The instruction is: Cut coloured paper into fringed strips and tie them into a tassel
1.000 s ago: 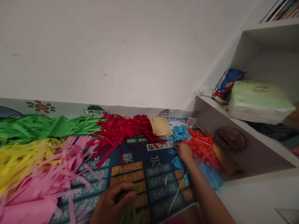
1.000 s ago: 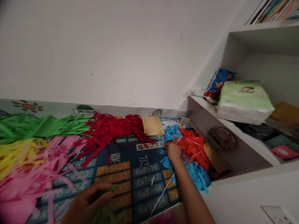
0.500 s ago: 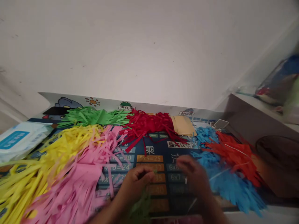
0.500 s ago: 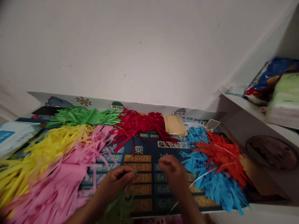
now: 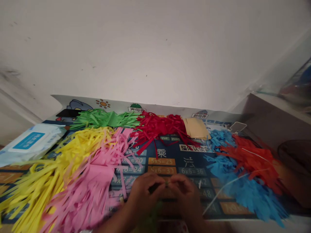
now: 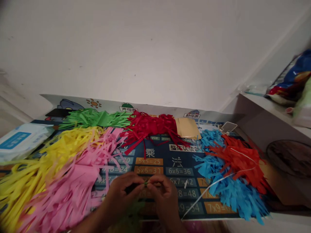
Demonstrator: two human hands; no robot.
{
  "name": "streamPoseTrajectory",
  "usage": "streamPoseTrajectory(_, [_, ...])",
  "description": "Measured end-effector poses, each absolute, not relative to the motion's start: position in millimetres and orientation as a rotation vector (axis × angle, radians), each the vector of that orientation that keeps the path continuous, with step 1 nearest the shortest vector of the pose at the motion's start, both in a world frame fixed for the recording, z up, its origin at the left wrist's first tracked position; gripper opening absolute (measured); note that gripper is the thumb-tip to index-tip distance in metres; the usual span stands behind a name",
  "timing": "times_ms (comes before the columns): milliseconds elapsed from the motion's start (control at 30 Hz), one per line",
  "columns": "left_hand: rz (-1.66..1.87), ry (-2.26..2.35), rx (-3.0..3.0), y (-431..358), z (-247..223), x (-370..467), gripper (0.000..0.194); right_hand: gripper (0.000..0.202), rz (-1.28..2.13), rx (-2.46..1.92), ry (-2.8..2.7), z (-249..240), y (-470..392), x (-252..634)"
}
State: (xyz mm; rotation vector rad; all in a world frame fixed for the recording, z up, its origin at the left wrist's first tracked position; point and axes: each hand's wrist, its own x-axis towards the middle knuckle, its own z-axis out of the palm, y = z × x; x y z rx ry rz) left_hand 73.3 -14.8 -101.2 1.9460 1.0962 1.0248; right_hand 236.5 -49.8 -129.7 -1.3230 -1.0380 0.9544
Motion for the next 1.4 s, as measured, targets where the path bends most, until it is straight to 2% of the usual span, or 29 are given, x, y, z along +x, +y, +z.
streamPoseTrajectory(100, [1.021, 1.029, 1.947, -15, -100, 73, 0.008, 0.010, 0.955, -1.364, -1.131, -128, -52, 240])
streamPoseTrajectory(233, [0.933, 1.033, 1.841, -14, -98, 72, 0.002, 0.015, 1.164, -1.301, -1.037, -130, -52, 240])
streamPoseTrajectory(400, [0.863, 0.986, 1.888, -13, -94, 72, 0.008, 0.023, 1.405, -1.116, -0.838, -137, -51, 238])
streamPoseTrajectory(600, [0.864, 0.890, 2.074, -13, -95, 70, 0.011, 0.006, 1.136, -1.345, -1.106, -137, -56, 246])
streamPoseTrajectory(800, [0.807, 0.986, 1.961, -11, -101, 72, 0.007, 0.003, 0.967, -1.379, -1.097, -138, -57, 247])
streamPoseTrajectory(1100, [0.765, 1.003, 1.916, -10, -99, 74, 0.004, 0.004, 1.259, -1.341, -1.010, -133, -54, 252])
streamPoseTrajectory(1300, [0.725, 0.829, 1.945, -9, -104, 71, 0.020, 0.008, 1.227, -1.315, -1.125, -132, -57, 251])
streamPoseTrajectory(1400, [0.724, 0.783, 1.918, -9, -105, 69, 0.021, 0.010, 1.243, -1.254, -1.199, -134, -61, 254])
